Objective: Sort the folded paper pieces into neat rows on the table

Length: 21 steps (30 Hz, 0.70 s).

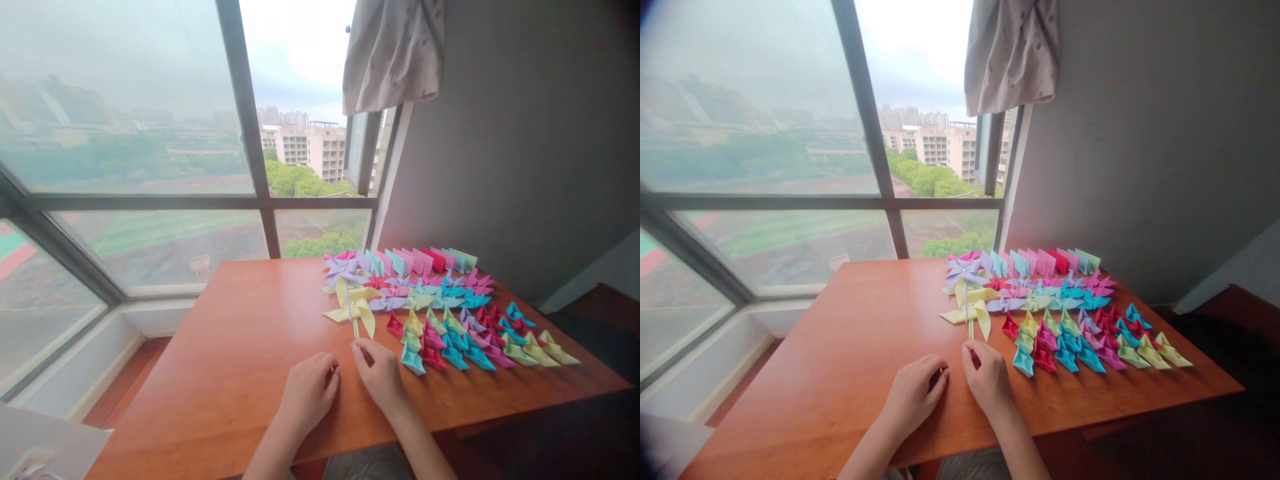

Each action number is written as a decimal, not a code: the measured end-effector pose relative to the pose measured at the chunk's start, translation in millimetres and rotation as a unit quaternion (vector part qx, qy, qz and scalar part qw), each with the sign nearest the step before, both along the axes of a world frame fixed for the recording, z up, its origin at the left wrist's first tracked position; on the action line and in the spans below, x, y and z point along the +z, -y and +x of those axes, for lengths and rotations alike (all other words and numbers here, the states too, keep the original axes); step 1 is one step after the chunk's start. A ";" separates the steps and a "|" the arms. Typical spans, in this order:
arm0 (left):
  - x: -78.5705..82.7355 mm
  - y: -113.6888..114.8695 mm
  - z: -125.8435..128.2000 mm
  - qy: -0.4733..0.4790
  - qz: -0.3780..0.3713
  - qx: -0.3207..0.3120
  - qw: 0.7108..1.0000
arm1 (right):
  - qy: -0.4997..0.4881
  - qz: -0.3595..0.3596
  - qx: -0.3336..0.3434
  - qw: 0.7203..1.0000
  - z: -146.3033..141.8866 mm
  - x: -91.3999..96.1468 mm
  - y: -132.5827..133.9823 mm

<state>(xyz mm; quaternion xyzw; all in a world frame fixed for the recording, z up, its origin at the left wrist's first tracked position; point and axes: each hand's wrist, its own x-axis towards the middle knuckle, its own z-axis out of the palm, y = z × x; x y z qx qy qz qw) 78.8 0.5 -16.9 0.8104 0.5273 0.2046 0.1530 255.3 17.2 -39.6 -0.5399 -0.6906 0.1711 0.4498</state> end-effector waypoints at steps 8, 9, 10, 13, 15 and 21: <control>1.2 -2.3 0.0 0.002 -0.004 0.002 1.000 | 0.003 -0.009 -0.008 1.000 0.1 0.7 0.5; 1.1 -2.3 0.0 0.003 -0.005 0.002 1.000 | 0.003 -0.011 -0.009 1.000 0.1 0.8 0.4; 1.0 -2.3 0.1 0.003 -0.005 0.002 1.000 | 0.002 -0.012 -0.009 1.000 0.1 1.0 0.4; 0.8 -2.1 0.4 0.004 -0.005 0.001 1.000 | 0.000 -0.016 -0.011 1.000 -0.2 1.0 0.3; 0.7 -2.0 0.4 0.005 -0.005 0.001 1.000 | 0.000 -0.019 -0.011 1.000 -0.5 0.9 0.2; 0.8 -2.6 -0.2 0.004 -0.006 0.000 1.000 | -0.004 -0.018 -0.008 1.000 -0.5 0.9 -0.1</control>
